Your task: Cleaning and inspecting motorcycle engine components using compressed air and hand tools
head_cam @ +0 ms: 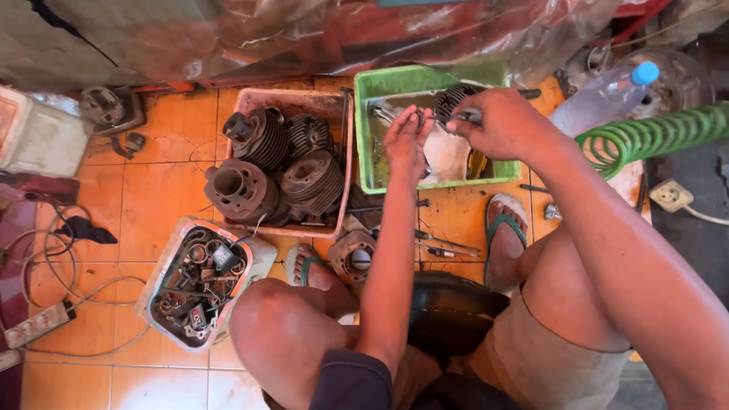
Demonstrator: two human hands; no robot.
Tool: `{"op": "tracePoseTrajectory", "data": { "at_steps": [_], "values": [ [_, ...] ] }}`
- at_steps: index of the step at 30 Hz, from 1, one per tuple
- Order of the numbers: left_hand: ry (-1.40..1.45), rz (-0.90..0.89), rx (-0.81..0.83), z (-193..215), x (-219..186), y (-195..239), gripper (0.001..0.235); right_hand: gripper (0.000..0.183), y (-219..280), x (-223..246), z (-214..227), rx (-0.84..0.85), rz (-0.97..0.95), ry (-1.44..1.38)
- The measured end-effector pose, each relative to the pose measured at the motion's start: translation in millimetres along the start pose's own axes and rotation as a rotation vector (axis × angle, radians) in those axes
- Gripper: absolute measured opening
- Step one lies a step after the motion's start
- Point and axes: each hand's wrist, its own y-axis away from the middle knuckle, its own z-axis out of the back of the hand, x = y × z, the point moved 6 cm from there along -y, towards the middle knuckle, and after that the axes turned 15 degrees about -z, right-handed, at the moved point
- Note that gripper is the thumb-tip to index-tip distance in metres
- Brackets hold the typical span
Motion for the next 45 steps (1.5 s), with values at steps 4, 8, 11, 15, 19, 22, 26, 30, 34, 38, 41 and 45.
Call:
{"op": "tracePoseTrajectory", "data": {
  "at_steps": [4, 8, 11, 15, 19, 22, 26, 30, 34, 38, 41, 45],
  "values": [
    [0.069, 0.088, 0.047, -7.4, -20.4, 9.8, 0.021, 0.034, 2.5, -9.0, 1.5, -0.132, 0.146, 0.067],
    [-0.003, 0.131, 0.126, -14.3, -24.2, 19.1, 0.029, 0.034, 4.0, -11.5, -7.2, -0.083, 0.177, 0.078],
    [-0.015, 0.158, 0.159, -32.3, -38.3, 33.0, 0.035, 0.035, 3.3, -16.1, -8.5, -0.091, 0.169, 0.104],
    [-0.035, 0.19, 0.17, -37.3, -36.2, 35.7, 0.036, 0.031, 5.4, -15.4, -2.1, -0.134, 0.222, 0.068],
    [-0.049, 0.16, 0.206, -32.4, -30.2, 36.9, 0.036, 0.029, 9.3, -10.5, -4.5, -0.092, 0.096, 0.084],
    [-0.123, 0.167, 0.195, -20.2, -22.1, 37.7, 0.032, 0.029, 14.2, -5.9, -12.0, -0.033, 0.064, 0.131],
    [-0.2, 0.175, 0.019, 2.2, -19.3, 27.5, 0.028, 0.029, 11.6, -5.0, -17.0, -0.013, 0.035, 0.106],
    [-0.272, 0.172, -0.059, 49.5, 16.3, 10.2, 0.022, 0.029, 6.0, -16.8, -33.1, -0.084, 0.073, 0.163],
    [-0.298, 0.153, -0.127, 88.7, 38.2, 7.2, 0.014, 0.023, 5.2, -12.5, -37.9, -0.068, 0.118, 0.145],
    [-0.36, 0.26, -0.003, 92.6, 41.1, 19.4, 0.014, 0.026, 2.6, -11.4, -45.7, -0.001, 0.106, 0.196],
    [-0.304, 0.267, 0.094, 90.3, 46.5, 18.6, 0.013, 0.025, -2.1, -13.1, -48.6, 0.014, 0.101, 0.212],
    [-0.08, 0.212, 0.259, 73.9, 38.9, 18.6, 0.02, 0.027, -3.3, -9.3, -56.5, 0.149, 0.067, 0.259]
  ]
}}
